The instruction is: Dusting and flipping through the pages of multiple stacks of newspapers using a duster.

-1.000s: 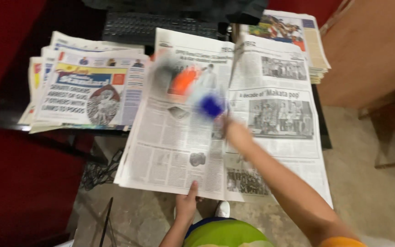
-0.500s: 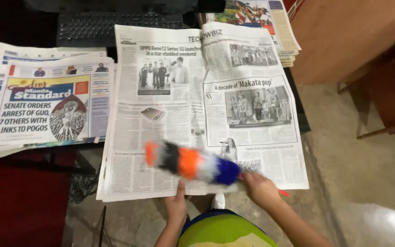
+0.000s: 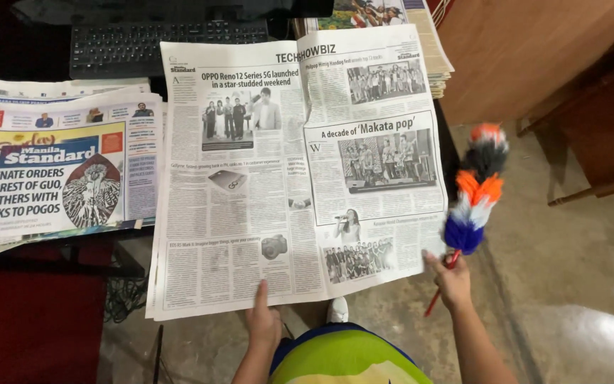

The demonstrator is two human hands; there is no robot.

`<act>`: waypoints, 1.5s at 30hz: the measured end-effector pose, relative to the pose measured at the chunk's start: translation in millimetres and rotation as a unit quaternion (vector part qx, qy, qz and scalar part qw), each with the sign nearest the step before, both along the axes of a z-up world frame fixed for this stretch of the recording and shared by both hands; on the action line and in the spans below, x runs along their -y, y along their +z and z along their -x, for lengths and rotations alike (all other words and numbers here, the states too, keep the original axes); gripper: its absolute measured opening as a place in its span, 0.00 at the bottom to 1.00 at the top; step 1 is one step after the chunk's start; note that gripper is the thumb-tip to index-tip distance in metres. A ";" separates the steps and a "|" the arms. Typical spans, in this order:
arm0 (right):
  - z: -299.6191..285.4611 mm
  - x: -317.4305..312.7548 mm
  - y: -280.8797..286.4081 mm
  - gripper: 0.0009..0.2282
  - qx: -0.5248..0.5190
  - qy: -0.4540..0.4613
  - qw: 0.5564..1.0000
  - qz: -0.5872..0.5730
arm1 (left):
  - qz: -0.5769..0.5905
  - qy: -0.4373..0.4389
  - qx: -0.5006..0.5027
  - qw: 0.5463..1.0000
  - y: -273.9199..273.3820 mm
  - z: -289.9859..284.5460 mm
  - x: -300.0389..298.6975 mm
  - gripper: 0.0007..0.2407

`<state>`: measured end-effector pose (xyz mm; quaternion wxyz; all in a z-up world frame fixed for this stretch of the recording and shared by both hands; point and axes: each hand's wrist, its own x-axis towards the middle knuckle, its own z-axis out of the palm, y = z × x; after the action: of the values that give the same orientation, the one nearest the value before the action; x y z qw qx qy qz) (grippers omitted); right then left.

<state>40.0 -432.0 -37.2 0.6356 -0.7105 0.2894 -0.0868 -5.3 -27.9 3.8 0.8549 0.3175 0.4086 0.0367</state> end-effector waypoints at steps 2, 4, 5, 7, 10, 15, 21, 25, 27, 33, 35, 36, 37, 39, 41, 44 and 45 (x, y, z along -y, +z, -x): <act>0.8 1.6 6.1 0.15 0.024 -0.002 1.000 0.008 | -0.021 0.005 0.033 0.999 11.3 -0.1 -4.2 0.23; -3.6 -19.6 49.6 0.13 0.047 0.001 0.999 0.014 | -0.042 0.014 0.064 0.997 9.5 0.8 -9.3 0.23; -4.4 -40.2 89.7 0.13 0.074 0.026 0.996 -0.032 | -0.125 -0.021 0.045 0.991 1.3 2.3 -11.3 0.23; -10.8 -67.9 125.2 0.14 0.101 0.049 0.991 -0.079 | -0.207 -0.057 0.024 0.976 -10.6 4.7 -13.1 0.24; -29.1 -112.6 132.2 0.04 0.159 0.166 0.965 0.127 | -0.221 -0.083 0.006 0.972 -12.8 3.6 -10.2 0.21; -57.0 -269.9 191.5 0.17 0.281 0.537 0.783 0.141 | -0.296 -0.203 -0.091 0.929 -74.5 16.0 -5.0 0.27; -44.6 -385.9 142.4 0.08 0.316 0.634 0.687 0.161 | -0.171 -0.095 -0.112 0.974 -157.8 22.0 3.9 0.14; -28.1 -392.5 160.3 0.10 0.257 0.692 0.661 0.132 | -0.008 0.031 0.091 0.995 -165.3 32.9 -2.3 0.18; -22.3 -380.1 194.9 0.19 0.148 0.709 0.668 0.171 | 0.098 -0.056 0.305 0.946 -106.3 44.3 -7.4 0.24; -73.2 -244.5 155.3 0.16 0.352 0.626 0.588 0.373 | -0.029 -0.059 -0.014 0.998 -62.7 25.9 -9.3 0.11; -115.6 -182.1 118.9 0.08 0.430 0.610 0.501 0.439 | -0.017 -0.048 0.000 0.999 -22.3 28.4 -17.0 0.11; -137.9 -150.9 100.6 0.06 0.497 0.580 0.412 0.497 | -0.006 -0.044 0.013 0.999 -2.1 29.8 -20.5 0.11; -157.7 -127.2 82.4 0.06 0.498 0.579 0.411 0.497 | -0.007 -0.044 0.013 0.999 12.7 34.0 -25.1 0.11; -194.6 -74.3 44.4 0.13 0.276 0.506 0.533 0.620 | 0.026 -0.049 0.044 0.997 41.7 42.3 -31.0 0.11; -186.1 -95.9 67.5 0.11 0.148 0.402 0.649 0.629 | 0.031 -0.062 0.057 0.996 55.0 53.8 -36.4 0.11; -169.6 -122.7 84.2 0.12 0.105 0.346 0.754 0.549 | 0.032 -0.056 0.048 0.997 78.9 62.3 -47.4 0.12; -159.1 -126.7 85.5 0.11 0.187 0.397 0.759 0.481 | 0.033 -0.049 0.025 0.998 86.6 63.8 -51.0 0.14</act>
<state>199.1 -305.3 48.3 0.2289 -0.9436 -0.2233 -0.0852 -69.1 23.1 90.4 0.8756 0.3077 0.3722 -0.0103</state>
